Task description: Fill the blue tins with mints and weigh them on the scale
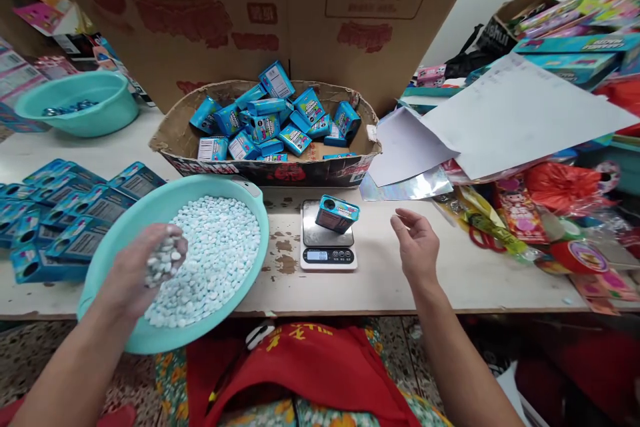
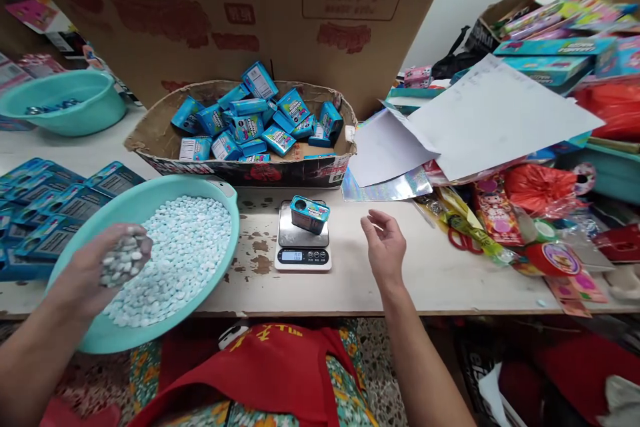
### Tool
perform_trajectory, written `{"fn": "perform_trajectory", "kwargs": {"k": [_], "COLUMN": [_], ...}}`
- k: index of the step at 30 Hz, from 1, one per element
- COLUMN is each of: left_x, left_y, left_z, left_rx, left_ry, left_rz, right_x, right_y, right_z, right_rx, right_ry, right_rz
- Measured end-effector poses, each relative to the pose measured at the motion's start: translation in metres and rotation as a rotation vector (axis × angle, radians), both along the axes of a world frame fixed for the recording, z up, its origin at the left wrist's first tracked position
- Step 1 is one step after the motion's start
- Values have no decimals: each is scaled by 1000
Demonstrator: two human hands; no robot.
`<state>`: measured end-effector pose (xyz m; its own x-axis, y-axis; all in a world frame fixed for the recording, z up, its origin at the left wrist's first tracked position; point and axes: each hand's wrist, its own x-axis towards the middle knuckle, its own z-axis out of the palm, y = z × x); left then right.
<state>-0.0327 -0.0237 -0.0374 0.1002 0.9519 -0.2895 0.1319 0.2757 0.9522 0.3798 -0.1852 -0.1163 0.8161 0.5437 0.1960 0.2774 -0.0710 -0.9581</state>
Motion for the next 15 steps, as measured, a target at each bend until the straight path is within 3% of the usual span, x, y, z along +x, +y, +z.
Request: {"fn": "perform_trajectory", "kwargs": {"k": [2, 5, 8, 11, 15], "left_x": [2, 8, 14, 18, 16], "left_y": [6, 13, 15, 15, 11], "left_z": [6, 9, 13, 11, 4], "left_rx": [-125, -272, -201, -217, -370], "left_ry": [-172, -292, -420, -364, -368], "left_rz": [86, 89, 153, 317, 221], "right_x": [0, -4, -10, -15, -21], "right_y": [-3, 1, 8, 15, 22], "right_z": [-4, -5, -2, 1, 1], "right_rx": [-13, -7, -1, -15, -23], "right_ry": [5, 40, 51, 35, 37], "right_rz": [-28, -13, 69, 129, 244]}}
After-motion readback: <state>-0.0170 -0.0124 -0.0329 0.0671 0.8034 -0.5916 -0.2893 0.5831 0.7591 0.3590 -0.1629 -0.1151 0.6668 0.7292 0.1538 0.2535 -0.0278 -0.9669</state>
